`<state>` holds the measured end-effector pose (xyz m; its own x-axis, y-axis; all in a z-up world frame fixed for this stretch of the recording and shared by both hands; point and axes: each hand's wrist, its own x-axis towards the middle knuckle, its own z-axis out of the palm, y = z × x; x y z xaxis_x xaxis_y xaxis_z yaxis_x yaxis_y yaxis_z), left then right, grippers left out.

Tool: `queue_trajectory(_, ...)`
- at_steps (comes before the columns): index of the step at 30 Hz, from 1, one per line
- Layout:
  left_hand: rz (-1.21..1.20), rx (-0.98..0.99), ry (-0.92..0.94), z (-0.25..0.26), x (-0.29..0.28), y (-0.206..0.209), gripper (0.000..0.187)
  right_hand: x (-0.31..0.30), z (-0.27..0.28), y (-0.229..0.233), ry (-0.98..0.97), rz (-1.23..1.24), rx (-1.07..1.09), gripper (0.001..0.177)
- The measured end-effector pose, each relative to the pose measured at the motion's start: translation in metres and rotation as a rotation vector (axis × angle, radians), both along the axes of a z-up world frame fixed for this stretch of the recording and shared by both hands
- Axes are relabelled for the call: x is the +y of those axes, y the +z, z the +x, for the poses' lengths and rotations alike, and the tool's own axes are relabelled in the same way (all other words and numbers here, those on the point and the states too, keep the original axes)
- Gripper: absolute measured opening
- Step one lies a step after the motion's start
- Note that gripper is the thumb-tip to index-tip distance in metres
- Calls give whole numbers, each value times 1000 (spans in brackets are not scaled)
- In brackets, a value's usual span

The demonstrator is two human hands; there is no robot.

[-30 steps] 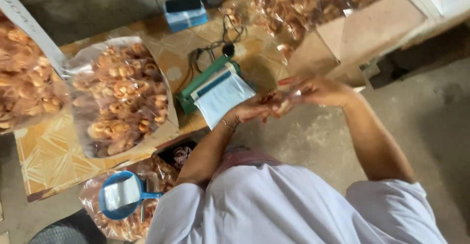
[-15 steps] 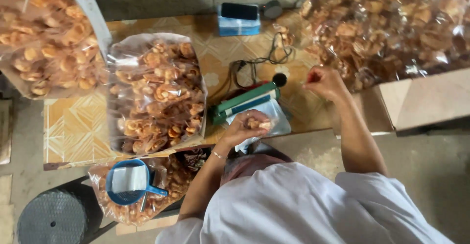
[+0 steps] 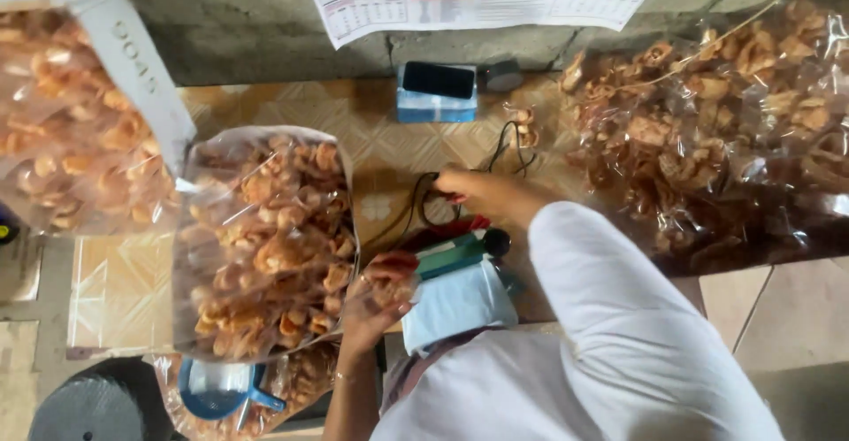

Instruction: Manually filling plastic bags with snacks, weighing them on a scale, and sealing them using a heat sealer.

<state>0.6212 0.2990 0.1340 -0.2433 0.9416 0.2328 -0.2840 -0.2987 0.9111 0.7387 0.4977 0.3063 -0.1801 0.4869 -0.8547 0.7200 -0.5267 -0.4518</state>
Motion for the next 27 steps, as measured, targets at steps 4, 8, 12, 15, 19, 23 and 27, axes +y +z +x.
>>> queue_trajectory(4,26,-16,5,10,4,12,30,4,-5,24,217,-40,-50,84)
queue_trajectory(8,-46,-18,-18,6,16,-13,29,57,-5,-158,239,30,105,69)
queue_trajectory(12,-200,-108,-6,0,69,-50,29,103,-2,-264,102,116,201,10)
queue_trajectory(15,-106,-110,-55,14,131,-10,36,94,38,-138,-6,256,412,12)
queue_trajectory(19,139,66,-222,25,211,77,35,93,71,-3,-258,520,390,20)
queue_trajectory(23,-193,10,-217,53,279,157,18,130,124,44,-151,978,320,14)
queue_trajectory(27,47,-310,-314,77,330,157,49,215,144,52,-246,1279,327,16)
